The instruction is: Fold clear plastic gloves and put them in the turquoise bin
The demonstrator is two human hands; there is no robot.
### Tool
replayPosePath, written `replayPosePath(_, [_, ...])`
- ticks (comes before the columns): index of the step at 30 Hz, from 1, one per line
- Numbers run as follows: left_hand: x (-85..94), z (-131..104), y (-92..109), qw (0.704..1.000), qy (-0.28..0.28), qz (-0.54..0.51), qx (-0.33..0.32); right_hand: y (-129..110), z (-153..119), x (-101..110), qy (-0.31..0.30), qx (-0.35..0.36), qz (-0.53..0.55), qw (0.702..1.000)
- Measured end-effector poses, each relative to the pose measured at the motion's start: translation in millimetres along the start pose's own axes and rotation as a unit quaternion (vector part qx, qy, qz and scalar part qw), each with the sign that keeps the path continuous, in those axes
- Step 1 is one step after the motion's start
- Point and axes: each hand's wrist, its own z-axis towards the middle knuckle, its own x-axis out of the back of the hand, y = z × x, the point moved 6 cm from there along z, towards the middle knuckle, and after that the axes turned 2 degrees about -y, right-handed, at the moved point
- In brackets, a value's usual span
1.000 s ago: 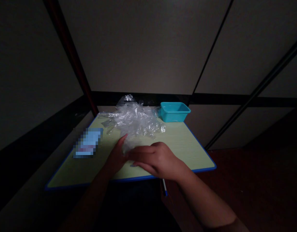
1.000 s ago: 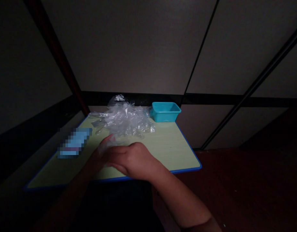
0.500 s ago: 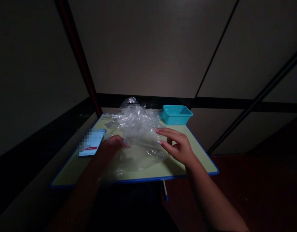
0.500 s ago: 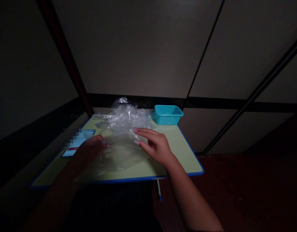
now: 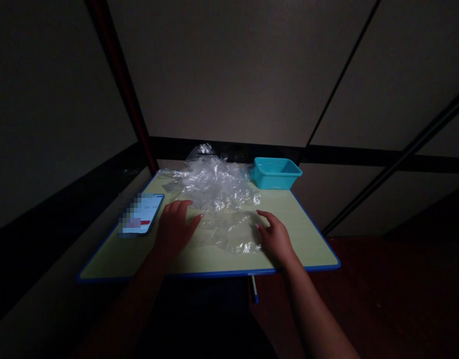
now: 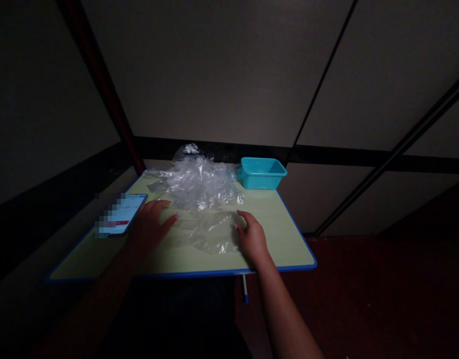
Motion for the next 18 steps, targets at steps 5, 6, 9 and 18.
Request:
replayPosePath(5, [-7.6,-49,31,0.991,-0.119,-0.058,-0.035,-10,-1,-4,-0.017,-0.036,0.118,0.992])
replayPosePath(6, [-10.8,-58,38,0.987,-0.136,-0.076,-0.029,-14,-1,-7,-0.033,-0.056,0.155,0.986])
replayPosePath(9, [-15.6,-74,65,0.990,-0.103,-0.084,-0.049,-31,1,-12,-0.053,-0.096,0.258,0.960])
replayPosePath(18, [-10.0,-53,103,0.992,0.077,-0.051,-0.087,-89,7,-2,0.003,-0.013,0.266,0.964])
